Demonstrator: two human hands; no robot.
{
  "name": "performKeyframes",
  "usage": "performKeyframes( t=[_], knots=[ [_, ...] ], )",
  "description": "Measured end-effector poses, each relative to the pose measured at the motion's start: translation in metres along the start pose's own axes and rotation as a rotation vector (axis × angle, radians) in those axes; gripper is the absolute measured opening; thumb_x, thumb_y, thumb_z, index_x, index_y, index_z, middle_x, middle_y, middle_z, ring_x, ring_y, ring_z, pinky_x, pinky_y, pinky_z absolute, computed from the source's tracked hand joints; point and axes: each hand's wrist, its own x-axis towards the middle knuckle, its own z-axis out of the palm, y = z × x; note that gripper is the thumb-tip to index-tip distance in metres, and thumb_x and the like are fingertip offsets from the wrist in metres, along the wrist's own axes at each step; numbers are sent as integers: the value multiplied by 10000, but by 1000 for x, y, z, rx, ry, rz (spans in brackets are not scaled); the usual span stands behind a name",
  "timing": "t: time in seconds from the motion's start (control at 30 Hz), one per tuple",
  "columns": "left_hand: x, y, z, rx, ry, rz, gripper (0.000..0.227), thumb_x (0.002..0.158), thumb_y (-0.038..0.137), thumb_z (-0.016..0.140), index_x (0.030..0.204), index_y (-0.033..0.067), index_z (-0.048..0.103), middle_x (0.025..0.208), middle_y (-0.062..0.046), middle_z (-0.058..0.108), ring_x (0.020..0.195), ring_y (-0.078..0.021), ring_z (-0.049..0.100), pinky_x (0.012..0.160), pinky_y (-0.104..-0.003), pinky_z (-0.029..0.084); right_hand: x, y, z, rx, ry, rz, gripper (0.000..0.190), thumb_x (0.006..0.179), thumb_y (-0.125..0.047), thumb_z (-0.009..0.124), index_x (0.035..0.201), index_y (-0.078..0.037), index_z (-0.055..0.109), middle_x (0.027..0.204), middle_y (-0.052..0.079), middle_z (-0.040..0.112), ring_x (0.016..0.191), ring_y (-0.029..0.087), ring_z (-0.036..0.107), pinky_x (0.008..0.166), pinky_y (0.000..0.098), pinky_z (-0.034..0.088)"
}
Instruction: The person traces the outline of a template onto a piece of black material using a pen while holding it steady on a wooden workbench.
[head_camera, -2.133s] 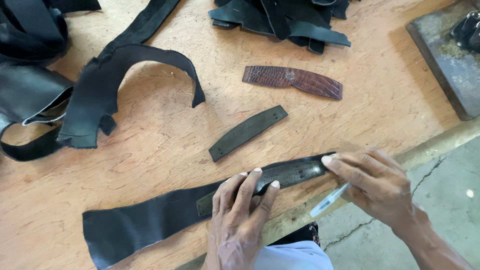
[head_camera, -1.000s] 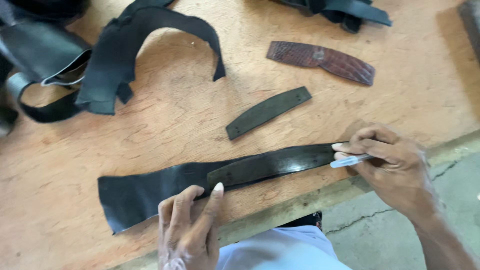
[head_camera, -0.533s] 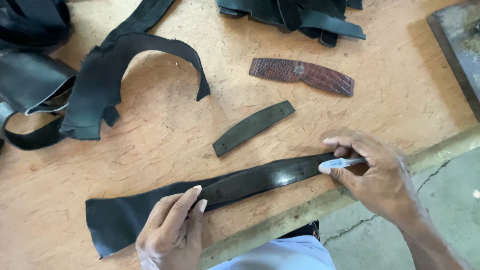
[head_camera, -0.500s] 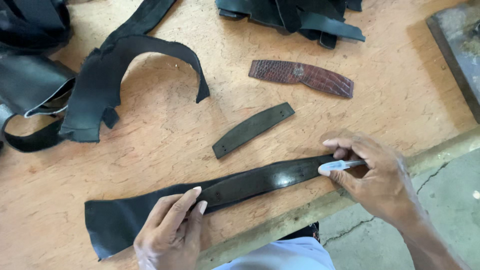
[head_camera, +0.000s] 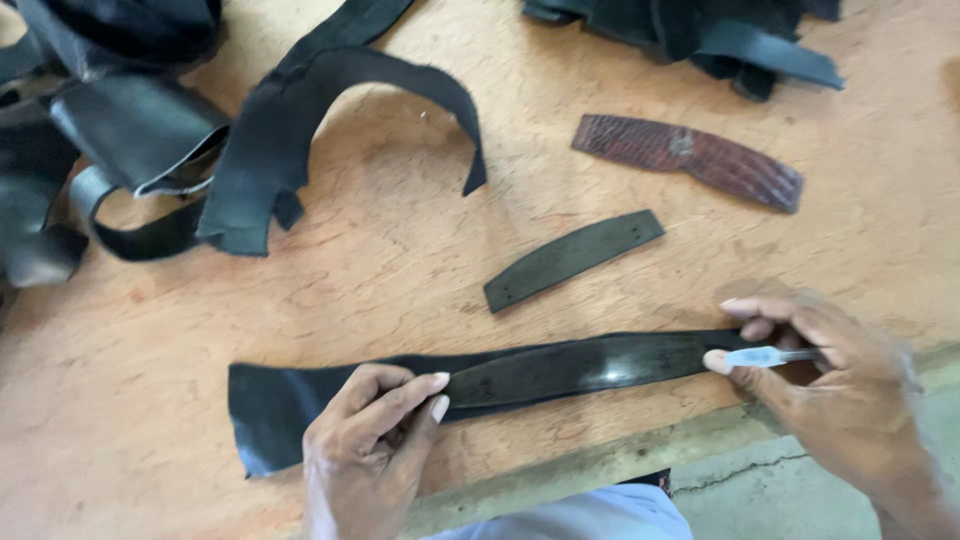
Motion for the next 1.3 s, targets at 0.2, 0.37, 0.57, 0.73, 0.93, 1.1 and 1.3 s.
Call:
performKeyframes(
  t=[0.2, 0.37, 0.57, 0.73, 0.93, 1.1, 1.3],
  knots=[
    [-1, 7, -3, -17, -28, -70, 217, 810, 29, 792, 1003, 120, 827, 829, 11, 704, 609, -44, 625, 488, -212, 483, -3, 15, 4, -68, -3, -88, 503, 720, -96, 878, 1205, -71, 749, 984, 63, 711, 770, 116, 642, 640, 240, 532],
    [0, 6, -2, -4, -23, -42, 222, 802, 32, 799, 1004, 121, 824, 825, 10, 700, 580, -57, 608, 483, -219, 475, -1, 12, 4, 12, 14, -66, 523, 671, -120, 880, 1174, -73, 746, 954, 49, 713, 789, 100, 633, 656, 230, 548],
    [-2, 0, 0, 31, -15, -6, 251, 774, 24, 815, 1006, 119, 824, 799, 9, 693, 608, -58, 627, 500, -220, 482, 3, 4, -1, 58, 10, -73, 466, 675, -105, 887, 1121, -78, 754, 852, 22, 701, 712, 78, 623, 585, 220, 498],
    [1, -4, 2, 43, -33, 2, 259, 747, 22, 823, 985, 125, 830, 795, 12, 699, 604, -54, 644, 486, -217, 493, 3, 3, -3, 57, 18, -76, 453, 658, -104, 892, 1090, -77, 762, 823, 18, 705, 696, 78, 627, 573, 223, 486],
    [-1, -3, -1, 7, -14, 41, 225, 779, 26, 815, 989, 108, 816, 814, 2, 685, 595, -69, 627, 509, -225, 490, 2, 8, 0, 38, 13, -98, 480, 681, -118, 879, 1141, -68, 748, 902, 42, 716, 771, 93, 646, 659, 229, 544],
    [-1, 0, -4, -22, -19, 33, 202, 803, 37, 805, 995, 100, 808, 844, 4, 687, 603, -71, 635, 514, -225, 504, 0, 18, 6, -48, 23, -95, 451, 743, -91, 866, 1171, -26, 740, 974, 95, 704, 814, 129, 657, 683, 250, 564],
    [1, 4, -6, 3, -44, 10, 188, 803, 48, 808, 983, 102, 812, 836, 5, 685, 590, -74, 637, 503, -232, 507, -1, 27, 10, 91, 19, -126, 421, 772, -72, 831, 1175, -14, 722, 1013, 102, 687, 847, 119, 653, 719, 228, 575]
  ],
)
